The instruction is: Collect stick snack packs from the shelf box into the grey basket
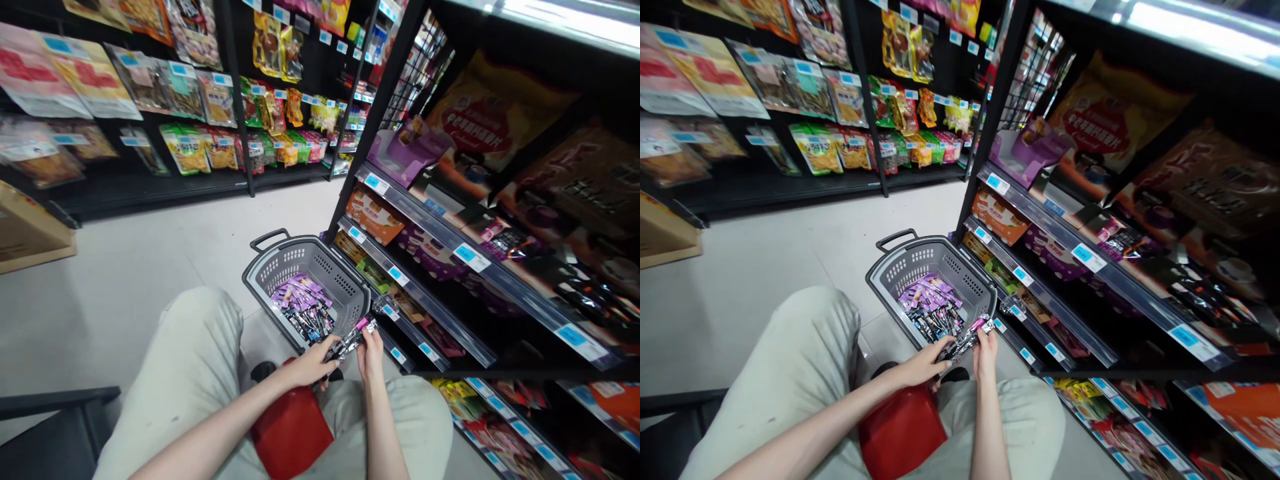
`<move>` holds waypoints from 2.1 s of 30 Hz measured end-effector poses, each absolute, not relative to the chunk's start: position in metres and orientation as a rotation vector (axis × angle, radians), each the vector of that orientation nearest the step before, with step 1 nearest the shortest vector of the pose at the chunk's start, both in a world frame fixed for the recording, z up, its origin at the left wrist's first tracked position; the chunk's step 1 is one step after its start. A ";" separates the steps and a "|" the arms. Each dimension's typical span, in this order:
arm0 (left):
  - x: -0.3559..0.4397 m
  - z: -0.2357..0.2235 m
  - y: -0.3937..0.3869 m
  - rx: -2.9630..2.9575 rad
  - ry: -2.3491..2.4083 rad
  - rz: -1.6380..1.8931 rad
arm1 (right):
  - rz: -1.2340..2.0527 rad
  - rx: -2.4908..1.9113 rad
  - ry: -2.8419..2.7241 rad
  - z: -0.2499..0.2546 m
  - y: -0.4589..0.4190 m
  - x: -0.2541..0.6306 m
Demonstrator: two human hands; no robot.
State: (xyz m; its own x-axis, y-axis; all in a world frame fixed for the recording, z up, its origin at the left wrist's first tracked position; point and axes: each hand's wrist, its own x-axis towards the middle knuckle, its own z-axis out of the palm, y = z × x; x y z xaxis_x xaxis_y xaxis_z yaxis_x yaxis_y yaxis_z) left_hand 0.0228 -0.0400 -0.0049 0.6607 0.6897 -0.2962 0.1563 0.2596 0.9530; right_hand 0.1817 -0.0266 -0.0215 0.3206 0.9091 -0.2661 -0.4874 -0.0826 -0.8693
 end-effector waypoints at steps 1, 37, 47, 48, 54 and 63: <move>0.023 -0.005 -0.041 1.375 0.876 0.452 | 1.237 -1.128 -0.480 -0.021 -0.027 0.181; 0.029 -0.043 -0.024 1.387 0.908 0.491 | 0.874 -1.427 -0.650 -0.039 -0.025 0.187; 0.026 -0.039 -0.023 1.365 0.804 0.385 | 0.888 -1.439 -0.662 -0.032 -0.028 0.190; 0.026 -0.037 -0.023 1.377 0.770 0.374 | 0.903 -1.453 -0.684 -0.032 -0.028 0.190; 0.025 -0.034 -0.021 1.353 0.792 0.447 | 1.073 -1.434 -0.830 -0.028 -0.025 0.177; 0.024 -0.045 -0.015 1.289 0.933 0.548 | 1.428 -1.329 -1.011 -0.027 -0.032 0.163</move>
State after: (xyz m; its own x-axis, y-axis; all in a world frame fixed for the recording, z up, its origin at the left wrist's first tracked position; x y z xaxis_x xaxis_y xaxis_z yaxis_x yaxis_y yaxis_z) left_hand 0.0240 -0.0147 -0.0453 0.5405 0.7955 -0.2738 0.1490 0.2298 0.9618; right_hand 0.1635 -0.0316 -0.0266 -0.0058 0.9681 -0.2505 -0.0847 -0.2501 -0.9645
